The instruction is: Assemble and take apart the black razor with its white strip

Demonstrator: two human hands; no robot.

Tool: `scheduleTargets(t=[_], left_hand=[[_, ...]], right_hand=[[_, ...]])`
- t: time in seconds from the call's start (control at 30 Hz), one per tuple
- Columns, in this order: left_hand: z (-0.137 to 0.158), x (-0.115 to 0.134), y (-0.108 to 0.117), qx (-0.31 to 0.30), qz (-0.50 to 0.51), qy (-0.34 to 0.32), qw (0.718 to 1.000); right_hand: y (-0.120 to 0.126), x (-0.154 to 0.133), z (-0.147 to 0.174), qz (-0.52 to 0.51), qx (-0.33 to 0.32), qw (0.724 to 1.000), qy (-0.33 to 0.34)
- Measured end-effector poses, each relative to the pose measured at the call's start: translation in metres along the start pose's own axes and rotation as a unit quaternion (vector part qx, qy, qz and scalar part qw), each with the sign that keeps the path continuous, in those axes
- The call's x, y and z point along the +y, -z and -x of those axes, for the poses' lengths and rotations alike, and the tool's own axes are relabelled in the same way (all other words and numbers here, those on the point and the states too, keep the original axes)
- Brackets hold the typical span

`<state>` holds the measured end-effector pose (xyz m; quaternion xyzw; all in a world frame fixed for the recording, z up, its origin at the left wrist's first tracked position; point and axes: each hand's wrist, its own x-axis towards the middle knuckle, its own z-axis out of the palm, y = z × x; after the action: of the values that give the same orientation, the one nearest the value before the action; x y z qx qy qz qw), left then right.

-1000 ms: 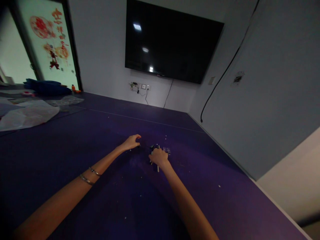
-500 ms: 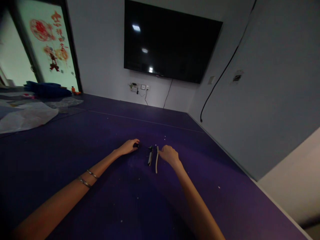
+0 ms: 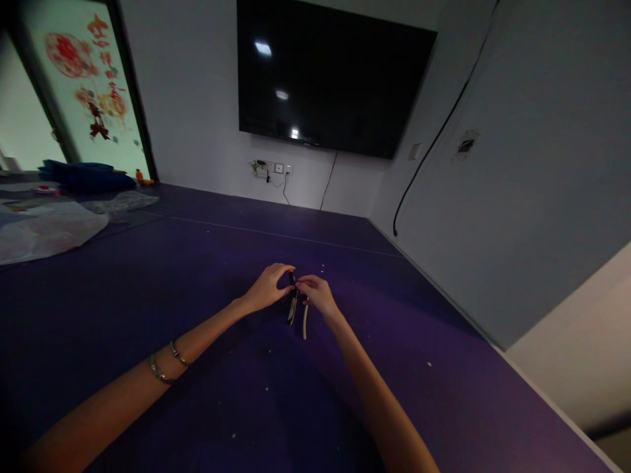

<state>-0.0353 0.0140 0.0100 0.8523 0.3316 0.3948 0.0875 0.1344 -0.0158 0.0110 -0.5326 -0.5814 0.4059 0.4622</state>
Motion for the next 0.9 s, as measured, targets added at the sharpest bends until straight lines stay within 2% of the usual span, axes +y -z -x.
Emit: scheduleTargets(t=[0.07, 0.17, 0.57, 0.7, 0.9], left_hand=[[0.000, 0.011, -0.001, 0.005, -0.008, -0.014, 1.000], [0.002, 0.016, -0.003, 0.017, -0.015, -0.027, 0.999], [0.006, 0.004, -0.011, 0.045, -0.024, -0.065, 0.997], [0.005, 0.004, -0.014, 0.090, 0.015, -0.010, 0.996], [0.001, 0.000, -0.019, 0.108, 0.142, 0.152, 0.972]], right_hand=[[-0.002, -0.003, 0.004, -0.079, -0.002, 0.997, -0.025], [-0.003, -0.006, 0.008, -0.130, 0.001, 0.991, -0.034], [0.004, 0.000, 0.000, -0.148, 0.039, 0.988, -0.030], [0.003, 0.000, 0.000, -0.153, 0.037, 0.987, -0.022], [0.000, 0.001, -0.001, -0.131, 0.075, 0.988, 0.004]])
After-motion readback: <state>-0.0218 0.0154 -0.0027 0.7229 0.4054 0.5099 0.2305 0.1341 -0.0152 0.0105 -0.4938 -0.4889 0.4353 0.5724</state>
